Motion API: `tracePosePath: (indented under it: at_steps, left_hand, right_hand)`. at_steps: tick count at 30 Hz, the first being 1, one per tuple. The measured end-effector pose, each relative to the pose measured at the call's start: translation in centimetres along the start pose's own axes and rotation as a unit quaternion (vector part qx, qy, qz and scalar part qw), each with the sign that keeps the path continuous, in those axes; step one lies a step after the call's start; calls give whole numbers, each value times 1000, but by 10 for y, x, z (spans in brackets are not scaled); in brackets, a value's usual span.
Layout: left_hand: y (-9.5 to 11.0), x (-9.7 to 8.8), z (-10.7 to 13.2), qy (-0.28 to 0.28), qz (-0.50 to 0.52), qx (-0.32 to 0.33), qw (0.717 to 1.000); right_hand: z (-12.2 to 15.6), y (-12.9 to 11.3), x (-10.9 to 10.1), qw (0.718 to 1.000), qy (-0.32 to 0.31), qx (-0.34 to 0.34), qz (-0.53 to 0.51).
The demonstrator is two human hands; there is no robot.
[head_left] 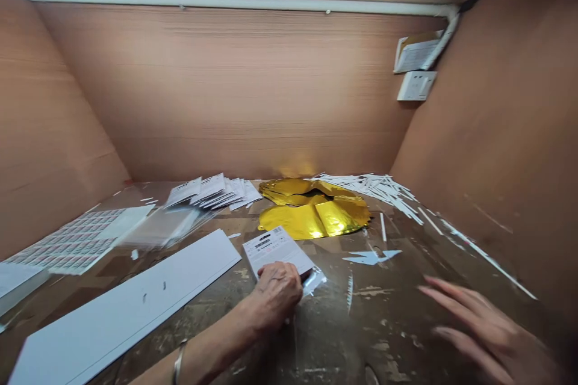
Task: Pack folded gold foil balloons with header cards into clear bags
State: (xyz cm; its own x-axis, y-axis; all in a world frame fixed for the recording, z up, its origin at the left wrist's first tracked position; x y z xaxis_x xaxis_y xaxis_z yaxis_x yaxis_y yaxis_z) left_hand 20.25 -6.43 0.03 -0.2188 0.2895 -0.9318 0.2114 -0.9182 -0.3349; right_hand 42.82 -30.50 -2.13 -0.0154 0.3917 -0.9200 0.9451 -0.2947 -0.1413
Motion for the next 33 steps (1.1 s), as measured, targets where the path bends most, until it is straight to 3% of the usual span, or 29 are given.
tracePosePath:
  at_steps: [2, 5, 7, 9, 11, 13, 14, 17, 19, 21, 24, 25, 29, 31, 33]
  left_hand:
    - [-10, -10, 4, 22, 45, -35, 998]
    - [-28, -24, 15, 63, 78, -71, 992]
    - [-39, -31, 23, 89, 74, -91, 989]
    - [-48, -36, 29, 101, 72, -111, 986]
    - [-52, -40, 34, 108, 78, -126, 983]
    - [-54, -42, 38, 111, 86, -131, 981]
    - [-54, -43, 40, 112, 89, -131, 981]
    - [-53, -44, 46, 113, 96, -138, 979]
    - [-53, -43, 51, 115, 106, -142, 977]
    - [-55, -42, 56, 116, 109, -144, 977]
    - [-59, -42, 63, 114, 86, -150, 978]
    - [-61, -44, 63, 113, 76, -148, 979]
    - [-66, -50, 51, 108, 58, -143, 982]
    - [-71, -50, 41, 106, 51, -147, 982]
    - [-78, -48, 34, 96, 42, -154, 983]
  right_hand:
    - [-7, 23, 9, 997, -32, 43, 57]
    - [9, 44, 36, 984, -30, 156, 81]
    - [24, 25, 56, 990, -39, 126, 48]
    - [30, -17, 68, 997, -67, 14, -24]
    - [16, -57, 67, 993, -90, -58, -53]
    - [-15, -80, 56, 982, -116, -128, -79]
    - [-34, -81, 49, 980, -119, -138, -82]
    - [-77, -58, 38, 988, -126, 74, -54]
    - [-81, -53, 42, 982, -154, 95, -56]
    - [-71, -64, 50, 975, -197, -2, -103]
    - [-57, -86, 54, 939, -223, -184, -184]
    - [-61, -89, 54, 940, -208, -197, -184]
    - [-104, -97, 63, 978, -141, -103, -114]
    - [-125, -119, 74, 976, -139, -122, -118]
    - [-132, -158, 83, 966, -139, -167, -137]
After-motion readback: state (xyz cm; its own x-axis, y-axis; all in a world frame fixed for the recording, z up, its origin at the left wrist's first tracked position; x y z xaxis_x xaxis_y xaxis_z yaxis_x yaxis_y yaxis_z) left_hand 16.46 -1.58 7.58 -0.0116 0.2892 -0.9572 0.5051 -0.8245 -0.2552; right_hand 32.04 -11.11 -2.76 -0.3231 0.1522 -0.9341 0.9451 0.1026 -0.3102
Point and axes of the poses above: each hand's wrist, its own z-axis away from the middle knuckle, its own x-axis out of the palm, y = z × x, the point moved 2 cm from there along -z, towards the middle knuckle, and after that the axes turned 2 degrees about -z, right-handed, at the moved point
